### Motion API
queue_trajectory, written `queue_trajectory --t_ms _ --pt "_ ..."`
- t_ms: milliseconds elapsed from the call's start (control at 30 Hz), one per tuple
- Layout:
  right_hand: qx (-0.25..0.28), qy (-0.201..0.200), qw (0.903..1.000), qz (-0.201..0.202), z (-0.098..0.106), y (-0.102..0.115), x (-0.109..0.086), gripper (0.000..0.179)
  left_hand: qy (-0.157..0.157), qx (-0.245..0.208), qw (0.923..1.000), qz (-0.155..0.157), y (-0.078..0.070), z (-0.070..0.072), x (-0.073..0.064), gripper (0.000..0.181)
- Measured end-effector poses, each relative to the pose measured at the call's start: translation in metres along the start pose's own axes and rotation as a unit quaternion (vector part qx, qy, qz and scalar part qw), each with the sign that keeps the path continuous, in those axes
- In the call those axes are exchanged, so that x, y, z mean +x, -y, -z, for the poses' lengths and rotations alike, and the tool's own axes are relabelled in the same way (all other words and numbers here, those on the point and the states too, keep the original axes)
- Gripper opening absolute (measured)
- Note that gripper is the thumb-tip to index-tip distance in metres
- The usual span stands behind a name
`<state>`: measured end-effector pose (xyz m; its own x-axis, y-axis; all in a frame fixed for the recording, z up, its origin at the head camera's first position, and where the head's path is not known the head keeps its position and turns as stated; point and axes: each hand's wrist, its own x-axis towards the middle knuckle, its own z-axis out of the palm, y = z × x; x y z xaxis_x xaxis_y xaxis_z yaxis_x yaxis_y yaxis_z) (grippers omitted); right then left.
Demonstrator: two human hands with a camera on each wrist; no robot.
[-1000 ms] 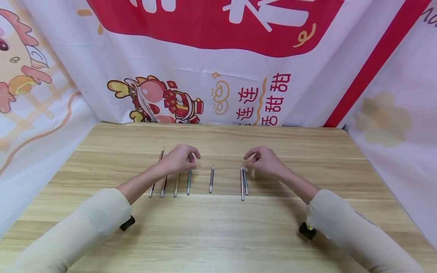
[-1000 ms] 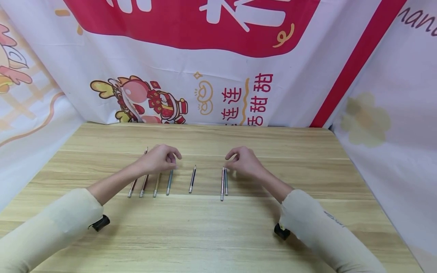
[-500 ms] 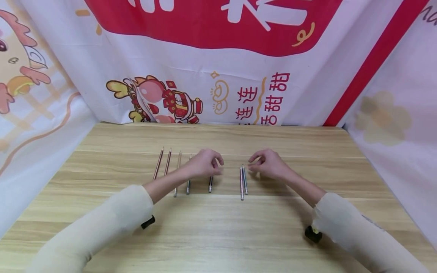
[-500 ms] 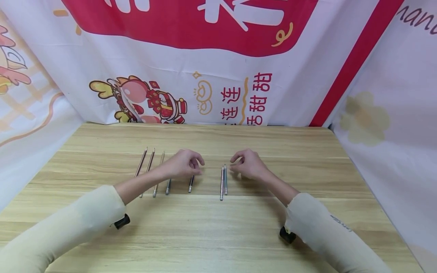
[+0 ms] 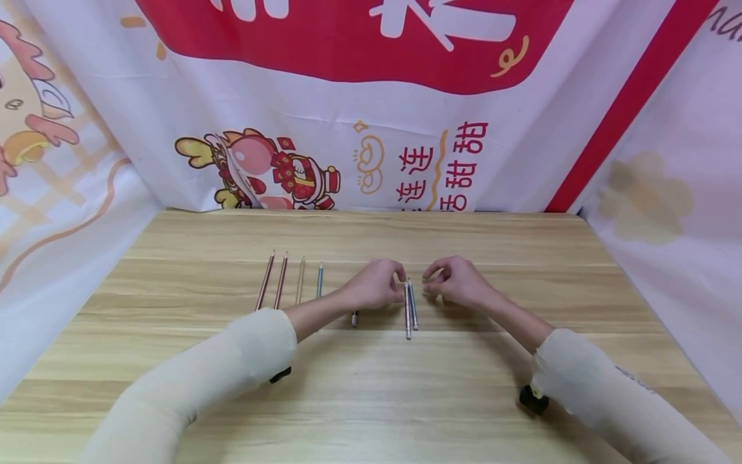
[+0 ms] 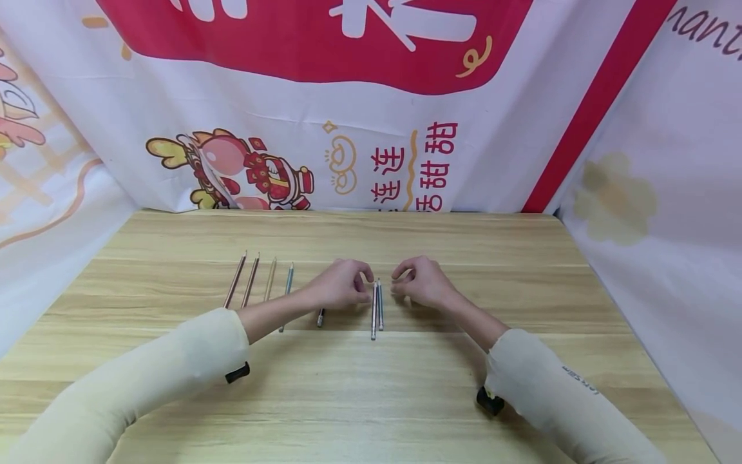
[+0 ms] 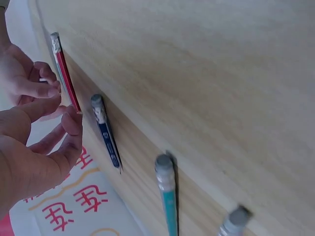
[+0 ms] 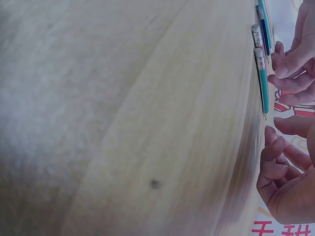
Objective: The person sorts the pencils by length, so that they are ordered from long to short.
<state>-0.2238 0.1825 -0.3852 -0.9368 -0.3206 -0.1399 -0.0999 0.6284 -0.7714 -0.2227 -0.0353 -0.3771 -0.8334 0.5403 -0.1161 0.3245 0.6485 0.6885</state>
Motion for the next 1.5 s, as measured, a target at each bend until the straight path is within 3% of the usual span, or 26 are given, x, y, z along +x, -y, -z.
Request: queue_trajectory --t_ms 200,333,567,833,1200,1500 --pt "-0.007 0.006 0.9999 -0.007 0.001 0.001 0.000 0.022 -0.006 -0.020 0.9998 -0.001 -0.002 -0.007 0.005 0.029" --pt "-0.010 0.008 0.9999 -0.008 0.001 0.002 -0.002 0.022 -0.013 -0.009 0.9999 0.005 -0.003 -0.010 0.008 0.027" --pt "-0.003 0.006 1.0000 -0.004 0.000 0.001 0.000 0.023 -0.019 0.029 0.9993 0.016 -0.006 -0.010 0.008 0.023" --pt "0.004 0.004 1.0000 -0.006 0.000 0.000 0.000 0.022 -0.013 0.094 0.9955 -0.004 -0.006 -0.010 0.007 0.015" --pt "-0.003 0.000 1.0000 -0.009 -0.001 0.003 0.000 0.023 0.013 0.060 0.9979 0.021 -0.008 -0.007 0.004 0.019" --pt "-0.004 0.001 0.9999 -0.012 -0.002 0.004 0.002 0.023 0.008 0.042 0.9987 0.030 -0.006 -0.008 0.005 0.020"
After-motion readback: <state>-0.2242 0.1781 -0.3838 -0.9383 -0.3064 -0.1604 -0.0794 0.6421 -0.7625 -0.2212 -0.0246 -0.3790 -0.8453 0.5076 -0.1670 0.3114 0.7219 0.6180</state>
